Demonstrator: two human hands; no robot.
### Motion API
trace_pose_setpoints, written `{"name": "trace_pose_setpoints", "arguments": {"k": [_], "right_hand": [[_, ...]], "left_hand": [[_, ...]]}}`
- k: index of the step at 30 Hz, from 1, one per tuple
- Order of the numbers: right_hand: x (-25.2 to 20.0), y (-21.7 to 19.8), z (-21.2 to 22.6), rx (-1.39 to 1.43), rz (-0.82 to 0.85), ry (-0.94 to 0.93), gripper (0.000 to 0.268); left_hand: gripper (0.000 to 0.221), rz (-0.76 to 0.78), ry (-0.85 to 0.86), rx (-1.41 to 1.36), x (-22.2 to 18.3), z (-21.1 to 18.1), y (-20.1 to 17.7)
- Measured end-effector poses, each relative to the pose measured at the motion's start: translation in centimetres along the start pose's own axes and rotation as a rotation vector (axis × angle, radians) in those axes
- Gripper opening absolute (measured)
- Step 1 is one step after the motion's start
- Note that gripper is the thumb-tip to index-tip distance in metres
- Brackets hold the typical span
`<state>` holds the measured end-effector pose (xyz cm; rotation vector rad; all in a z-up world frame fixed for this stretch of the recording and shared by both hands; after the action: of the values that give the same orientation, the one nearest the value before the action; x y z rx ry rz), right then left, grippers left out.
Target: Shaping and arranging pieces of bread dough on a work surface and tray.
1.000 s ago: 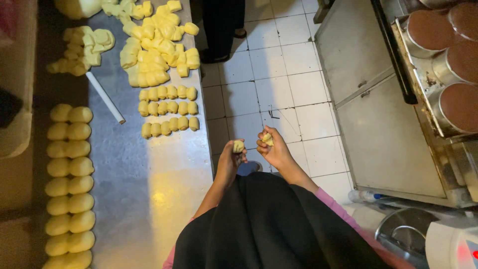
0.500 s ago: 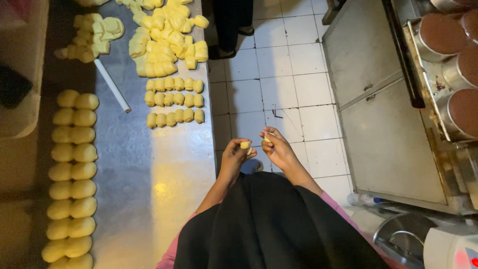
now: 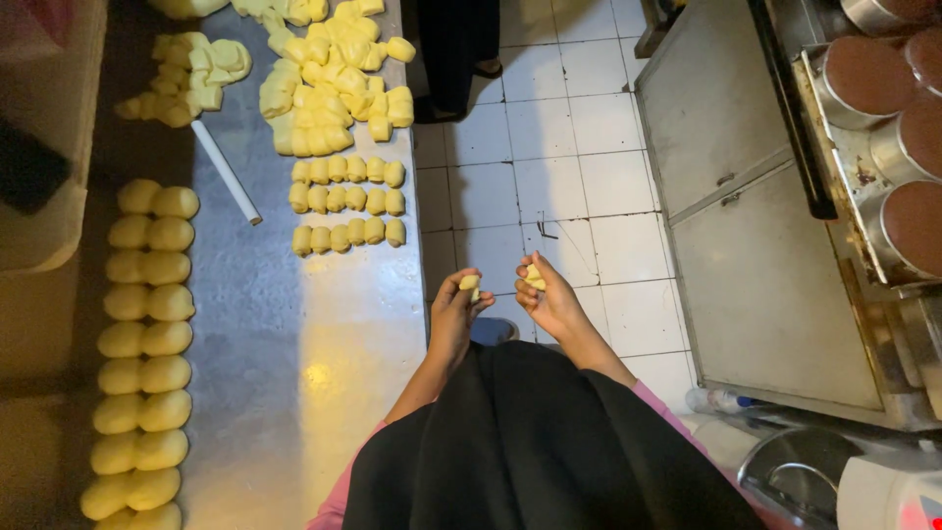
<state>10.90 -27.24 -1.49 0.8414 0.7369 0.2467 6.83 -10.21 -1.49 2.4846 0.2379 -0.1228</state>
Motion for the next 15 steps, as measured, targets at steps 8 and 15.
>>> {"name": "trace_pose_setpoints", "arguments": {"k": [8,15], "right_hand": [[0.8,0.2,0.6,0.047,0.049,0.05,0.051],[1.2,3.3,0.9,-0.351,0.023,0.057,0.065]], "left_hand": [[0.056,-0.113,-0.071,-0.258,0.8,0.4,-1.1],[0.064,-0.151,0.034,-0.136,0.7,-2.8,-3.3]]}}
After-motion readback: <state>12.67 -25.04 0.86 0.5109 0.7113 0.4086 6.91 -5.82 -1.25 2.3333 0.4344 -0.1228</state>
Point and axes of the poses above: each hand's wrist, its own x-axis towards the middle knuckle, its own y-axis out of the palm, z = x × y, the point moved 7 cm from there along x, towards the middle knuckle, and after that the axes turned 12 degrees about y, right-handed, at the moved point
